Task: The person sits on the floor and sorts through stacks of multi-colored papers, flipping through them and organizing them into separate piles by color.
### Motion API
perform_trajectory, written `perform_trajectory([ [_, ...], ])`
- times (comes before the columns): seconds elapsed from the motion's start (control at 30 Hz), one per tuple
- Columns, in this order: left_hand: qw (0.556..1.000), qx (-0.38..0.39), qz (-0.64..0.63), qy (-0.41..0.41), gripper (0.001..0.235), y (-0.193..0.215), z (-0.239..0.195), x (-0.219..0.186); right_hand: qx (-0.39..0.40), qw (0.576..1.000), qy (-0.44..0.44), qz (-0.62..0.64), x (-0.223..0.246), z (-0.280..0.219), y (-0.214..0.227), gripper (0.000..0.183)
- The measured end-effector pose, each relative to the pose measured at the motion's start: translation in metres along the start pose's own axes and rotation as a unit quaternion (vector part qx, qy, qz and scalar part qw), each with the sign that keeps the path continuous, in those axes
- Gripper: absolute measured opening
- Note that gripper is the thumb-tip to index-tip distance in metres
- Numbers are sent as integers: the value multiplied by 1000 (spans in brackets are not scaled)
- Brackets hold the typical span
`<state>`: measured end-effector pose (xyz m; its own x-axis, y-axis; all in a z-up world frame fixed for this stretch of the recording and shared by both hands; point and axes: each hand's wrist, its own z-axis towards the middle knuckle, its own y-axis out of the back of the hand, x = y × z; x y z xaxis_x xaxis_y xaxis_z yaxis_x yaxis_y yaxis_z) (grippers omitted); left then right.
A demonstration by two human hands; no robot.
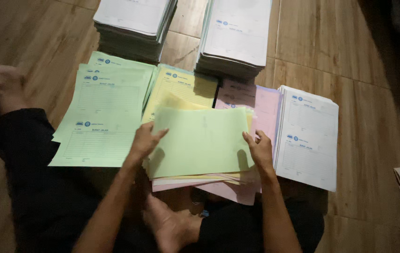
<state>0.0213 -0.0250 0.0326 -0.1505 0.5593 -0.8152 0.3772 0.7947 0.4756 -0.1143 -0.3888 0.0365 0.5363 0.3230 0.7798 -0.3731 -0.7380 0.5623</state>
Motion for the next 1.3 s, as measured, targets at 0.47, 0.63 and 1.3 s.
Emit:
perform_trajectory([
  [0.47, 945, -163, -105, -264, 36, 32, -75, -50, -159, 888, 127, 413, 17, -41, 19, 76],
  [0.63, 951, -108, -118, -264, 62, 23, -85, -40, -114, 920, 240, 289, 31, -73, 0, 62],
  [1.3, 931, -95, -310, -167, 46, 18, -5, -45, -77, 892, 215, 391, 12, 7, -24, 24],
])
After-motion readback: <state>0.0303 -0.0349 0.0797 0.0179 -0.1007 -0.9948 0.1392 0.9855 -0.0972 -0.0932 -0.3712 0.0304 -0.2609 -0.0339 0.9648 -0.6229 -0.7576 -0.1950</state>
